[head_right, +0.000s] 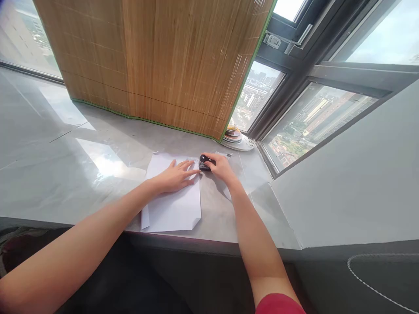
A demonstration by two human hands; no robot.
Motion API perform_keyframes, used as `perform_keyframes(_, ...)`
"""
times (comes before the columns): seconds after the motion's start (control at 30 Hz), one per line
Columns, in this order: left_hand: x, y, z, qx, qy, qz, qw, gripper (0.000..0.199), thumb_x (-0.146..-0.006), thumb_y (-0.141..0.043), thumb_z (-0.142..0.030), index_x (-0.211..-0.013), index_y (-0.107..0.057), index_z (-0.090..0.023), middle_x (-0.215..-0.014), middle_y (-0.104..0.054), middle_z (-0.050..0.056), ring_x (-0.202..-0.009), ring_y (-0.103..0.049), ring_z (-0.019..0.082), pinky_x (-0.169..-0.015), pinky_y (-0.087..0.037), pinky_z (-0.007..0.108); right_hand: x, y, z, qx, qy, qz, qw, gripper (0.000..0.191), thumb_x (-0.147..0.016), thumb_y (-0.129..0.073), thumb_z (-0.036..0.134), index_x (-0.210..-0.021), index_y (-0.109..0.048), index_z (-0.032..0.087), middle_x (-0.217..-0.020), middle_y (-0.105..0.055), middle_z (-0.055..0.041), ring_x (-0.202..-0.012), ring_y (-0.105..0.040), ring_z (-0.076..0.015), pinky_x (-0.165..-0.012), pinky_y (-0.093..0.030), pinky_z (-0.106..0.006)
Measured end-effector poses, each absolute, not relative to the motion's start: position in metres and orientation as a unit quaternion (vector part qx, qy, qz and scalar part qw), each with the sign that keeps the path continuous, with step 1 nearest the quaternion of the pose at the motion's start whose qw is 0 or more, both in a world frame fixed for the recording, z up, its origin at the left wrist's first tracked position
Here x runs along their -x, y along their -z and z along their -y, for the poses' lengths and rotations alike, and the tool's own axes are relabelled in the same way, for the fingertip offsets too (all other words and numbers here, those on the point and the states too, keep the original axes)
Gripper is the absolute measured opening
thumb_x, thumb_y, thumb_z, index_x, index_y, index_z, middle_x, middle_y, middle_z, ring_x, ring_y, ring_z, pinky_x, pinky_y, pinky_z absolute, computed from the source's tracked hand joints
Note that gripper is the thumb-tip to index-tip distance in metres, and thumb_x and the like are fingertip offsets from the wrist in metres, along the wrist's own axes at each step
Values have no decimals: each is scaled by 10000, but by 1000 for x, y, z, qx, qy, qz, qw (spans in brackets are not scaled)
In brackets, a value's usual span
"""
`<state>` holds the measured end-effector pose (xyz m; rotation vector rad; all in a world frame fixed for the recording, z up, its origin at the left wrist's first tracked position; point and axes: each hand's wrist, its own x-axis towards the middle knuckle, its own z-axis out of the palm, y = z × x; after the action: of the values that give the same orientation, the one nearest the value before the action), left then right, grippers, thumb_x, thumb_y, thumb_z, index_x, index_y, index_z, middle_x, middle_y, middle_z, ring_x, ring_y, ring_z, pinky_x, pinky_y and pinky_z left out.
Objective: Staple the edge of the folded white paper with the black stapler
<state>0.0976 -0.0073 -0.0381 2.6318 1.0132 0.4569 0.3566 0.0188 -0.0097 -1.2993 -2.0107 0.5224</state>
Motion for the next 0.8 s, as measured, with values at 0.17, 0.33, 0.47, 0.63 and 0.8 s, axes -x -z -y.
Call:
perform_keyframes(0.17, -100, 42, 11, -903, -172, -367, 141, 490, -1068, -580, -442, -1549, -630, -359, -1745, -467, 125, -1644, -364, 405, -1320, -193, 710, -358, 11, -21, 516, -189, 764, 338, 362, -959, -646, 339, -1273, -816, 279, -1270, -806, -63, -1204, -716, -302, -1141, -520, -487)
perform_keyframes(0.33, -103, 38, 13, -909, -141, -372, 125, 487, -1070, -553, -415, -1547, -612, -332, -1774, -413, 136, -1641, -343, 422, -1309, -164, 735, -350, 11, -19, 499, -182, 773, 347, 418, -1058, -540, 458, -1320, -807, 273, -1201, -791, -79, -1146, -702, -283, -1108, -511, -451)
perform_keyframes(0.47, -104, 37, 14, -909, -144, -370, 125, 478, -1067, -551, -417, -1533, -615, -334, -1774, -409, 138, -1636, -340, 425, -1300, -151, 758, -346, 13, -19, 500, -165, 786, 326, 417, -1056, -530, 425, -1319, -813, 267, -1068, -766, -78, -1033, -685, -274, -1023, -529, -430)
perform_keyframes(0.63, -107, 36, 16, -909, -136, -375, 117, 491, -1077, -529, -411, -1554, -597, -317, -1776, -397, 155, -1637, -332, 432, -1293, -155, 783, -344, 14, -19, 505, -146, 788, 319, 414, -1065, -521, 406, -1318, -813, 258, -1075, -753, -92, -1028, -672, -283, -1012, -522, -432)
perform_keyframes(0.8, -107, 31, 19, -912, -114, -380, 104, 501, -1089, -492, -429, -1572, -574, -325, -1775, -399, 147, -1643, -322, 420, -1288, -184, 782, -341, 15, -18, 514, -133, 788, 312, 418, -1072, -503, 409, -1322, -810, 277, -1096, -762, -91, -1044, -678, -287, -1030, -519, -447)
